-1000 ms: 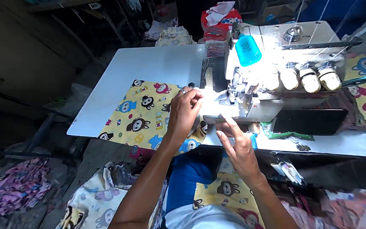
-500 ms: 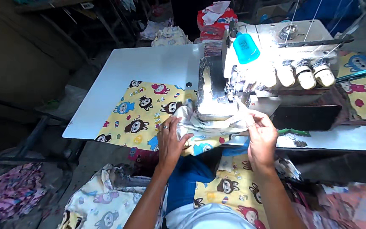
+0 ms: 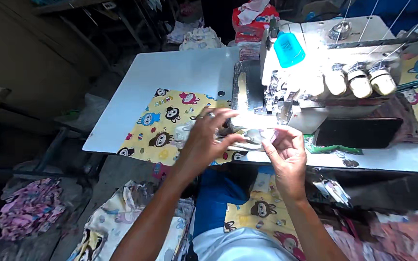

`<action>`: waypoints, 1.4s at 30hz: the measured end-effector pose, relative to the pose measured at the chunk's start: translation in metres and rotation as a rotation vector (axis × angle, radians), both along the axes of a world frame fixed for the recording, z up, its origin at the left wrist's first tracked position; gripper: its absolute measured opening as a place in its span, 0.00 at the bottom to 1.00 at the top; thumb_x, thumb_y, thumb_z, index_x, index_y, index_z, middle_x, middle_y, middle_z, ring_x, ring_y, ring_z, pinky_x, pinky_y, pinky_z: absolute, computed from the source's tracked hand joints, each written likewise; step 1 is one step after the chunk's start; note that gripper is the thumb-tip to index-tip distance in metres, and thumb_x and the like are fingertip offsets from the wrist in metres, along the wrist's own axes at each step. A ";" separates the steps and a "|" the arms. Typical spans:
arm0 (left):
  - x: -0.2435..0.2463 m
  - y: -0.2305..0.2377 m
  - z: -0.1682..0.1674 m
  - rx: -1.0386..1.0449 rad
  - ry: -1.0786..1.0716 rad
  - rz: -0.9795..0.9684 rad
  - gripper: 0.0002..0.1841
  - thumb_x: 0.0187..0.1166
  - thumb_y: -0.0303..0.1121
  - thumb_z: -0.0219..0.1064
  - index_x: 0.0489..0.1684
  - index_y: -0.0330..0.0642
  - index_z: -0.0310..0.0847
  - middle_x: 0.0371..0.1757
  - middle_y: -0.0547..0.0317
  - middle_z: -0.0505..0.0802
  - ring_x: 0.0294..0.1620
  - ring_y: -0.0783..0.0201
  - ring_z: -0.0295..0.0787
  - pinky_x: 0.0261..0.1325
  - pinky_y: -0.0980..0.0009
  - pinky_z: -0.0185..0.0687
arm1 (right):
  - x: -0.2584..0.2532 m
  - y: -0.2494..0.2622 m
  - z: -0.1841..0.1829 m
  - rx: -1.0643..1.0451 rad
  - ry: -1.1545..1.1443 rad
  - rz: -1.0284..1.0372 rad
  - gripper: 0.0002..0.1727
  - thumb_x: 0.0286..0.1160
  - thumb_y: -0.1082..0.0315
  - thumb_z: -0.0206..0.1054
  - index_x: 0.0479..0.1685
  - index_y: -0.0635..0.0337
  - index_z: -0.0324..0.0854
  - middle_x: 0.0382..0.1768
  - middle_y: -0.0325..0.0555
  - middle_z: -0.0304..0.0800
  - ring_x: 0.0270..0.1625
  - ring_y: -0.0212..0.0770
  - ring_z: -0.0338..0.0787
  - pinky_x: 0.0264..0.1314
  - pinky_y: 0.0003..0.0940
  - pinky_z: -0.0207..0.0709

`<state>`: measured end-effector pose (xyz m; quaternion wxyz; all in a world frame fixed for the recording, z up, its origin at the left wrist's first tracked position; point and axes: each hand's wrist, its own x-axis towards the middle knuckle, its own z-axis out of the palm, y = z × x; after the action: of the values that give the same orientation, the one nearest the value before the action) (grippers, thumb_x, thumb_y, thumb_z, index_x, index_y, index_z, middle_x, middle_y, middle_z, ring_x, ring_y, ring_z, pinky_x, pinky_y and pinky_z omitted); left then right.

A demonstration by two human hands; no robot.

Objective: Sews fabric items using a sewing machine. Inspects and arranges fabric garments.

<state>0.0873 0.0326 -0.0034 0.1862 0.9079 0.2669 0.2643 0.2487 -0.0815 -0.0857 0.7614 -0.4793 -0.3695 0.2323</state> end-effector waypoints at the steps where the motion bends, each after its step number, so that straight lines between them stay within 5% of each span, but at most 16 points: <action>1: 0.011 -0.002 -0.009 0.020 -0.010 -0.037 0.28 0.73 0.49 0.75 0.68 0.41 0.86 0.69 0.50 0.89 0.72 0.49 0.81 0.72 0.49 0.75 | 0.000 -0.001 0.003 -0.001 -0.004 0.007 0.27 0.69 0.81 0.70 0.69 0.58 0.71 0.49 0.37 0.89 0.49 0.30 0.92 0.59 0.28 0.88; 2: 0.019 -0.002 -0.017 0.037 -0.008 -0.059 0.27 0.72 0.51 0.75 0.65 0.43 0.89 0.68 0.53 0.89 0.72 0.49 0.80 0.71 0.49 0.75 | 0.001 -0.002 0.005 -0.010 -0.010 0.008 0.29 0.70 0.81 0.70 0.72 0.59 0.69 0.49 0.37 0.90 0.49 0.30 0.92 0.59 0.28 0.88; 4: 0.028 0.001 -0.024 0.015 -0.034 -0.088 0.12 0.74 0.40 0.74 0.47 0.45 0.93 0.65 0.58 0.90 0.70 0.53 0.80 0.69 0.52 0.73 | 0.004 -0.004 0.011 -0.041 -0.017 0.001 0.27 0.72 0.79 0.71 0.72 0.61 0.71 0.47 0.37 0.93 0.48 0.31 0.93 0.57 0.28 0.89; 6: 0.029 0.001 -0.016 -0.032 -0.054 -0.087 0.05 0.75 0.33 0.72 0.40 0.43 0.92 0.58 0.58 0.92 0.64 0.57 0.84 0.66 0.54 0.76 | 0.010 -0.007 0.012 -0.066 -0.034 -0.023 0.21 0.71 0.78 0.73 0.64 0.61 0.80 0.46 0.39 0.96 0.49 0.32 0.95 0.57 0.28 0.89; 10: 0.030 -0.004 0.001 -0.001 -0.041 -0.108 0.08 0.79 0.36 0.70 0.37 0.42 0.90 0.37 0.59 0.92 0.39 0.67 0.86 0.47 0.67 0.77 | 0.016 -0.007 0.011 -0.055 -0.014 0.002 0.08 0.74 0.74 0.73 0.49 0.58 0.87 0.43 0.38 0.95 0.46 0.31 0.94 0.54 0.26 0.89; 18: 0.033 -0.001 0.014 0.091 -0.038 -0.072 0.11 0.84 0.34 0.65 0.38 0.38 0.91 0.33 0.58 0.90 0.35 0.71 0.84 0.42 0.77 0.75 | 0.036 -0.011 0.010 -0.002 -0.008 -0.049 0.05 0.80 0.70 0.68 0.44 0.50 0.89 0.43 0.29 0.94 0.48 0.25 0.92 0.56 0.23 0.86; 21: 0.041 -0.009 0.018 0.179 0.053 -0.161 0.12 0.85 0.32 0.63 0.39 0.38 0.92 0.33 0.54 0.91 0.34 0.62 0.87 0.41 0.67 0.81 | 0.042 -0.016 0.013 -0.053 -0.165 -0.004 0.11 0.87 0.60 0.62 0.54 0.54 0.85 0.53 0.31 0.92 0.58 0.26 0.89 0.64 0.25 0.83; 23: 0.049 -0.013 0.018 0.238 0.114 -0.231 0.13 0.87 0.35 0.61 0.41 0.41 0.93 0.30 0.55 0.92 0.29 0.59 0.89 0.34 0.62 0.81 | 0.042 -0.019 0.020 -0.091 -0.307 0.062 0.23 0.78 0.55 0.71 0.66 0.59 0.80 0.59 0.35 0.90 0.63 0.26 0.89 0.66 0.25 0.83; 25: 0.054 -0.010 0.016 0.239 0.128 -0.315 0.16 0.88 0.40 0.60 0.42 0.42 0.92 0.25 0.57 0.89 0.22 0.61 0.84 0.26 0.65 0.74 | 0.041 -0.019 0.022 -0.134 -0.455 0.009 0.18 0.71 0.61 0.76 0.57 0.59 0.87 0.49 0.35 0.93 0.53 0.23 0.90 0.59 0.21 0.84; 28: 0.043 0.011 0.014 0.199 0.275 -0.396 0.20 0.77 0.53 0.68 0.45 0.44 0.88 0.23 0.61 0.86 0.21 0.62 0.82 0.26 0.63 0.74 | 0.046 -0.019 0.019 -0.119 -0.489 -0.093 0.06 0.77 0.66 0.72 0.44 0.59 0.90 0.40 0.34 0.93 0.44 0.21 0.90 0.52 0.19 0.84; 31: 0.015 0.037 0.007 0.188 0.425 -0.335 0.13 0.70 0.42 0.78 0.44 0.45 0.88 0.24 0.55 0.89 0.23 0.52 0.87 0.27 0.51 0.78 | 0.051 -0.022 0.015 -0.145 -0.400 -0.165 0.06 0.80 0.67 0.69 0.48 0.60 0.85 0.40 0.32 0.92 0.42 0.18 0.90 0.49 0.15 0.85; 34: -0.013 0.057 0.012 0.205 0.455 -0.242 0.06 0.71 0.28 0.73 0.41 0.40 0.91 0.37 0.48 0.94 0.38 0.44 0.92 0.40 0.42 0.84 | 0.051 -0.023 0.011 -0.170 -0.307 -0.149 0.06 0.81 0.68 0.68 0.49 0.58 0.84 0.39 0.31 0.91 0.40 0.18 0.89 0.46 0.15 0.84; 36: -0.027 0.066 0.017 0.152 0.403 -0.170 0.05 0.75 0.28 0.72 0.42 0.38 0.92 0.41 0.46 0.95 0.45 0.42 0.91 0.48 0.39 0.81 | 0.050 -0.024 0.007 -0.176 -0.258 -0.118 0.05 0.81 0.69 0.68 0.49 0.57 0.84 0.38 0.30 0.91 0.39 0.18 0.89 0.44 0.15 0.84; 40: -0.032 0.067 0.032 -0.159 0.188 -0.104 0.10 0.80 0.35 0.70 0.50 0.40 0.90 0.47 0.63 0.94 0.51 0.74 0.88 0.60 0.70 0.82 | 0.047 -0.023 -0.002 -0.200 -0.180 -0.067 0.05 0.80 0.71 0.67 0.49 0.58 0.84 0.34 0.30 0.90 0.34 0.17 0.86 0.39 0.13 0.81; 42: -0.024 0.064 0.035 -0.333 0.084 -0.127 0.13 0.81 0.29 0.68 0.61 0.41 0.80 0.37 0.71 0.89 0.38 0.82 0.86 0.47 0.83 0.83 | 0.047 -0.023 -0.009 -0.266 -0.219 -0.067 0.07 0.81 0.69 0.67 0.51 0.59 0.84 0.33 0.31 0.90 0.33 0.18 0.86 0.39 0.13 0.81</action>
<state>0.0631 0.0961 0.0317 0.3388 0.8899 0.2565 0.1659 0.2959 -0.1046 -0.0944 0.6538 -0.6103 -0.4002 0.1999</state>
